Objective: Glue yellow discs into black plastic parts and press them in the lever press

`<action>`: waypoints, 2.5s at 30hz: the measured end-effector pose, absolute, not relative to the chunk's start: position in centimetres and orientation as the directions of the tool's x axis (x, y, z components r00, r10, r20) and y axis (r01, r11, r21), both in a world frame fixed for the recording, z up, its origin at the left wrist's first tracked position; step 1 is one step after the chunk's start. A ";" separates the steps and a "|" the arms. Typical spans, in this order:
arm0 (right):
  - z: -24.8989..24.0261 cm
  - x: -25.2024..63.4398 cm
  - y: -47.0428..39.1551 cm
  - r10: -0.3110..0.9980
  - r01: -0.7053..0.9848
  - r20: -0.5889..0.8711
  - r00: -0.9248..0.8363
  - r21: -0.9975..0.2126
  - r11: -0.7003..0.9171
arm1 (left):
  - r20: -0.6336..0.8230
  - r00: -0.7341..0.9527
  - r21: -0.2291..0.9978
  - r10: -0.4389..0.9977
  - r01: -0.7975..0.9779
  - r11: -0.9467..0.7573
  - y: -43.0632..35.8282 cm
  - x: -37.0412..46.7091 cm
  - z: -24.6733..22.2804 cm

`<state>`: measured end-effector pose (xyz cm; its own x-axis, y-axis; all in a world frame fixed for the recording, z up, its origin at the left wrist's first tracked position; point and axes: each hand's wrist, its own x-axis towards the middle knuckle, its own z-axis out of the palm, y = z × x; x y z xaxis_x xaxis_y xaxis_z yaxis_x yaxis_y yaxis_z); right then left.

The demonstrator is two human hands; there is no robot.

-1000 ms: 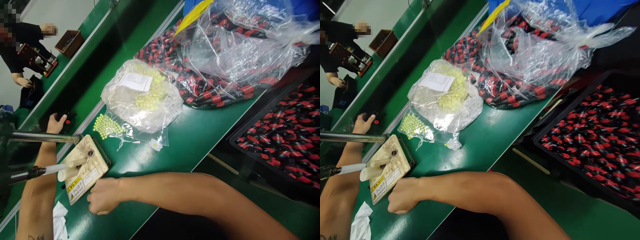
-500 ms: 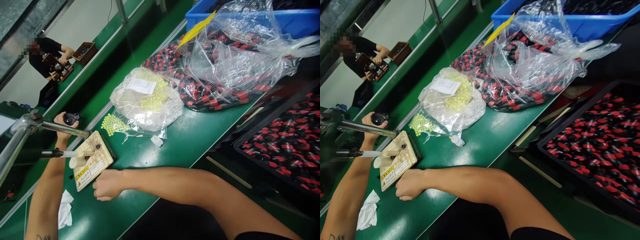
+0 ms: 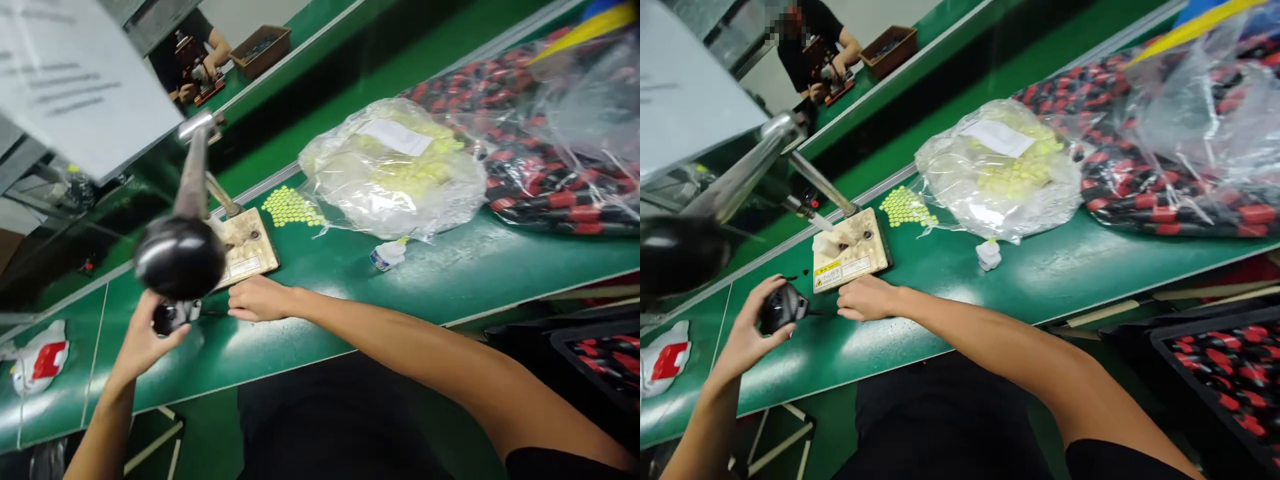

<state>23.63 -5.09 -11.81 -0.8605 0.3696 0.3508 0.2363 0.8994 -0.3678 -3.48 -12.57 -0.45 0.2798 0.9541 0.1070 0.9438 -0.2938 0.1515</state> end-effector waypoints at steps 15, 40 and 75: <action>-12.5 41.4 -17.3 0.587 0.535 0.573 0.572 -0.803 0.262 | 0.056 0.385 0.291 0.921 0.877 -0.384 -19.4 2.2 -7.6; -10.7 33.2 -11.9 0.973 -0.012 0.229 -0.042 -0.973 0.229 | -0.143 0.556 0.134 0.819 0.830 -0.541 -13.5 5.2 -5.7; -9.8 31.4 -3.9 0.955 -0.603 -0.166 -0.246 -0.745 -0.285 | -0.322 0.748 0.901 0.581 0.430 -0.055 -8.2 4.5 -7.9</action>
